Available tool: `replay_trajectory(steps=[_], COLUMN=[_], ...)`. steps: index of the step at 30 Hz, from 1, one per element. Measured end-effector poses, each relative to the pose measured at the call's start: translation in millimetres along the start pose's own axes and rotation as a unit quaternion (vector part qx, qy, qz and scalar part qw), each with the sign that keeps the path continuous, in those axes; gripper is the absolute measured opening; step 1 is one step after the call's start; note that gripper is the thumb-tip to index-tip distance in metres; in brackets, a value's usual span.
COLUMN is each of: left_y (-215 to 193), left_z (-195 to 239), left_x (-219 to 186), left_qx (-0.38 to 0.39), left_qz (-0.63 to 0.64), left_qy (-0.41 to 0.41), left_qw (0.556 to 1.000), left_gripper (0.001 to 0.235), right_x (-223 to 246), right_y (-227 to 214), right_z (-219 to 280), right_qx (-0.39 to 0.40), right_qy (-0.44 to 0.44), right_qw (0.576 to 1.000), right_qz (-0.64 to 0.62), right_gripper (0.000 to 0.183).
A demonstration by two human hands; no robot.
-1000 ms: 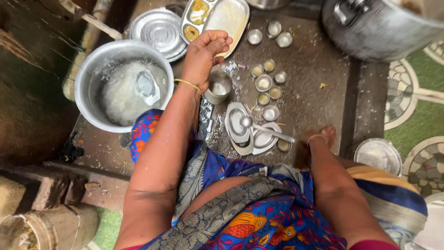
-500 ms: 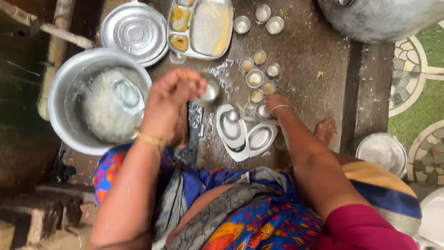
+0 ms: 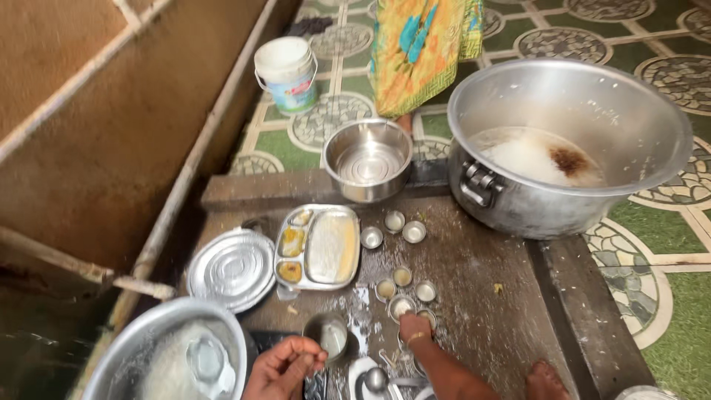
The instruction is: The person washes various metal dishes, including plates, bowls, and small cups, using a red scrubber and water from a large pot. The person scrubs each item and places it aside after cleaning.
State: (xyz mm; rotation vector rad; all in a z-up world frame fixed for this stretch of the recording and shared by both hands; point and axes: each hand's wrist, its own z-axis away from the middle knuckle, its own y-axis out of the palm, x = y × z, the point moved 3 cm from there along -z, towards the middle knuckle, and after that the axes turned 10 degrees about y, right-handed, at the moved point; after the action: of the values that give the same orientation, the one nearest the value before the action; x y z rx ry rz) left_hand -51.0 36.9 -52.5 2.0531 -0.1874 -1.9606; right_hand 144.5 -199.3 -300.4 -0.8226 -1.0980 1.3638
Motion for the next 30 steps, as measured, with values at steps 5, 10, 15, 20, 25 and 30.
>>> replay_trajectory(steps=[5, 10, 15, 20, 25, 30], left_y=[-29, -4, 41, 84, 138, 182], left_z=[-4, -10, -17, -35, -52, -54], left_x=[35, 15, -22, -24, -18, -1], left_qx=[0.001, -0.027, 0.009, -0.013, -0.054, -0.065], left_qz=[-0.001, 0.010, -0.129, -0.094, -0.023, 0.147], left_qy=[-0.005, 0.019, 0.004, -0.022, -0.093, -0.182], left_qw=[1.000, 0.999, 0.992, 0.995, 0.994, 0.970], left_gripper=[0.017, 0.014, 0.014, 0.019, 0.052, 0.065], right_x=[-27, -71, -106, -120, -107, -62], right_y=[-6, -20, -51, -112, -228, -300], right_z=[17, 24, 36, 46, 58, 145], right_qx=[0.007, 0.011, 0.153, 0.232, 0.186, 0.110], right_qy=[0.035, 0.148, 0.159, 0.091, -0.017, -0.171], right_qw=[0.999, 0.989, 0.951, 0.827, 0.755, 0.856], right_qz=[0.036, -0.012, -0.218, -0.504, -0.629, -0.475], right_gripper=[0.025, 0.024, 0.019, 0.017, 0.019, 0.020])
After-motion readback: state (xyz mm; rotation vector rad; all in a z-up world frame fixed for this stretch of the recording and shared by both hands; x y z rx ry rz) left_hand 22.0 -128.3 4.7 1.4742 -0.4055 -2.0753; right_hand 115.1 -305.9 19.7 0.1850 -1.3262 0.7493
